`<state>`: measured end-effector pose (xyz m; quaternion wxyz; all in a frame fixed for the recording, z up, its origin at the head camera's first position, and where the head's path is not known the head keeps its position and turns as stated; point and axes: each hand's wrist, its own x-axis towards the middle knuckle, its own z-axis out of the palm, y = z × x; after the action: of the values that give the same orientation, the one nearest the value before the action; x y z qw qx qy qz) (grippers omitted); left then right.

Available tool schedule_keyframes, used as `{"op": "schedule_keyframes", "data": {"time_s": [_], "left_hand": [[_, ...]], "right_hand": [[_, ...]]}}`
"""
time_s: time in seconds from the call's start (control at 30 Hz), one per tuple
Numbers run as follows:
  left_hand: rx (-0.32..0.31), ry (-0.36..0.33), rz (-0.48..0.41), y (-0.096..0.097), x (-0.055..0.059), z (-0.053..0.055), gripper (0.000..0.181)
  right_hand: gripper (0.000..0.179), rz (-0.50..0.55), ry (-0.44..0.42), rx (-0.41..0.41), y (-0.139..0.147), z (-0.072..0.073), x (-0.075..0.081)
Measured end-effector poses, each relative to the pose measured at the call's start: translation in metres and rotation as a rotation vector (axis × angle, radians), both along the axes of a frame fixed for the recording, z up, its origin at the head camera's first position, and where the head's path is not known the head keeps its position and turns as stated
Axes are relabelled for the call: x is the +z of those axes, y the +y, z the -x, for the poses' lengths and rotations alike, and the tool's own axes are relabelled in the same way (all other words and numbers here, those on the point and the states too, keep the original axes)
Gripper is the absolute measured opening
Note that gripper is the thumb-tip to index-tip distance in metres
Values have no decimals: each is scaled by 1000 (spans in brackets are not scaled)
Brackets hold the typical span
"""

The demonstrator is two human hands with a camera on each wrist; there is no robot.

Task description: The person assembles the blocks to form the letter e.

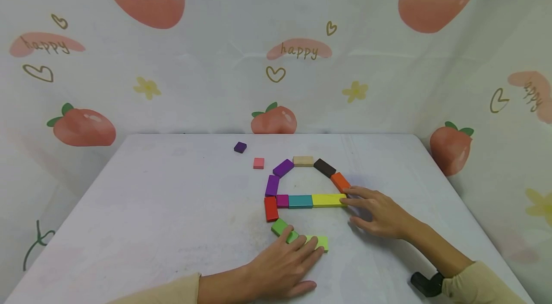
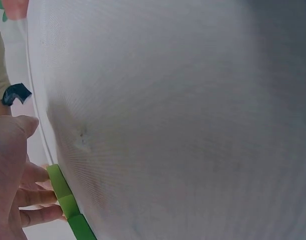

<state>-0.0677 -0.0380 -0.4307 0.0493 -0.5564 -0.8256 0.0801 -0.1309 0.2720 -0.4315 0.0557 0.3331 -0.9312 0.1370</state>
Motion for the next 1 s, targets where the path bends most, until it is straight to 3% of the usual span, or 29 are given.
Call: {"op": "schedule_keyframes", "data": {"time_s": [0.53, 0.7, 0.83, 1.0], "left_hand": [[6, -10, 2, 1, 1, 1, 64], [19, -15, -4, 0, 7, 4, 62], [89, -42, -48, -3, 19, 17, 60], [250, -85, -222, -16, 37, 49, 56]], "right_hand": [[40, -1, -2, -4, -1, 0, 0], [40, 2, -8, -8, -1, -1, 1], [41, -1, -15, -13, -1, -1, 1], [40, -4, -32, -22, -1, -1, 2]]}}
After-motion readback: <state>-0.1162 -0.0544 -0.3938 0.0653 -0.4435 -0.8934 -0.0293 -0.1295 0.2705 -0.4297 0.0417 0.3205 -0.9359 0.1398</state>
